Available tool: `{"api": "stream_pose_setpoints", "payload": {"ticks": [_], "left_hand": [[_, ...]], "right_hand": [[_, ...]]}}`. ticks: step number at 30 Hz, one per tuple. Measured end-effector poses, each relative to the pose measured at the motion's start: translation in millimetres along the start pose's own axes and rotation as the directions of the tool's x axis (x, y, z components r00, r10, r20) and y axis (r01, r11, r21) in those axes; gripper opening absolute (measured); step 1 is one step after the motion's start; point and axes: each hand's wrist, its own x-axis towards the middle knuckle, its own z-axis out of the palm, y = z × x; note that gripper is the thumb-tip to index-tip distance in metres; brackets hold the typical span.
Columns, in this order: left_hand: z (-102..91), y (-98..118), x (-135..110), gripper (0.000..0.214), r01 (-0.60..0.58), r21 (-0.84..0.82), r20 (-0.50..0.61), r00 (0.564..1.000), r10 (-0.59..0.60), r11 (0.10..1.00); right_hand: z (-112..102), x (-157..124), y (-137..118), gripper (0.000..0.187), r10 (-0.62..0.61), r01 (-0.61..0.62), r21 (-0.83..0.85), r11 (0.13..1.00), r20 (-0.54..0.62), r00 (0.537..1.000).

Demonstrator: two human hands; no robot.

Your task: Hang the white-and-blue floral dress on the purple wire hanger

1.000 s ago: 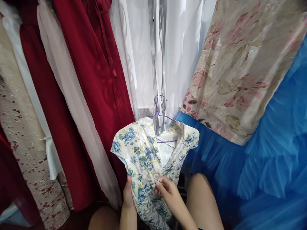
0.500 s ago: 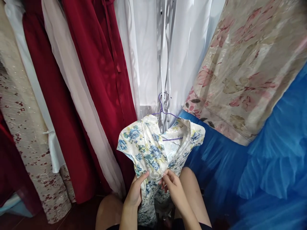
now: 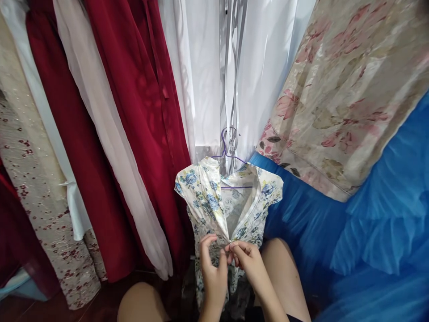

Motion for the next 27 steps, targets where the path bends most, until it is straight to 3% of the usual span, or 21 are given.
{"api": "stream_pose_setpoints", "payload": {"ticks": [2,5,7,12,15,21,24,27], "left_hand": [[9.6,2,-14,0.030,0.105,-0.016,0.202,0.974,-0.099,0.994],[14.9,7,-14,0.021,0.150,-0.001,0.314,0.939,-0.143,0.989],[14.1,10,-8,0.004,0.114,0.012,0.320,0.941,-0.112,0.993],[12.4,12,0,0.015,0.097,0.016,0.359,0.928,-0.097,0.995],[17.4,7,-7,0.016,0.066,0.059,0.385,0.919,-0.084,0.996],[30.7,-2,-27,0.018,0.036,0.111,0.477,0.875,-0.084,0.993],[29.9,-6,-28,0.016,0.091,0.109,0.503,0.854,-0.134,0.990],[24.8,6,-10,0.011,0.109,0.076,0.516,0.846,-0.132,0.991]], "right_hand": [[-1,-4,-4,0.029,0.024,-0.024,0.001,1.000,0.036,0.999],[-2,-9,-11,0.029,0.055,-0.055,-0.007,0.998,0.071,0.996],[-2,-10,-16,0.029,0.062,-0.061,-0.012,0.998,0.081,0.995],[5,-1,-48,0.028,-0.030,0.030,-0.039,0.999,-0.003,1.000],[8,21,-90,0.026,-0.128,0.123,-0.070,0.990,-0.076,0.989],[3,81,-175,0.023,-0.298,0.296,-0.027,0.955,-0.109,0.948],[1,94,-186,0.024,-0.320,0.324,0.018,0.946,-0.122,0.940],[0,94,-175,0.025,-0.340,0.343,0.024,0.939,-0.091,0.936]]}}
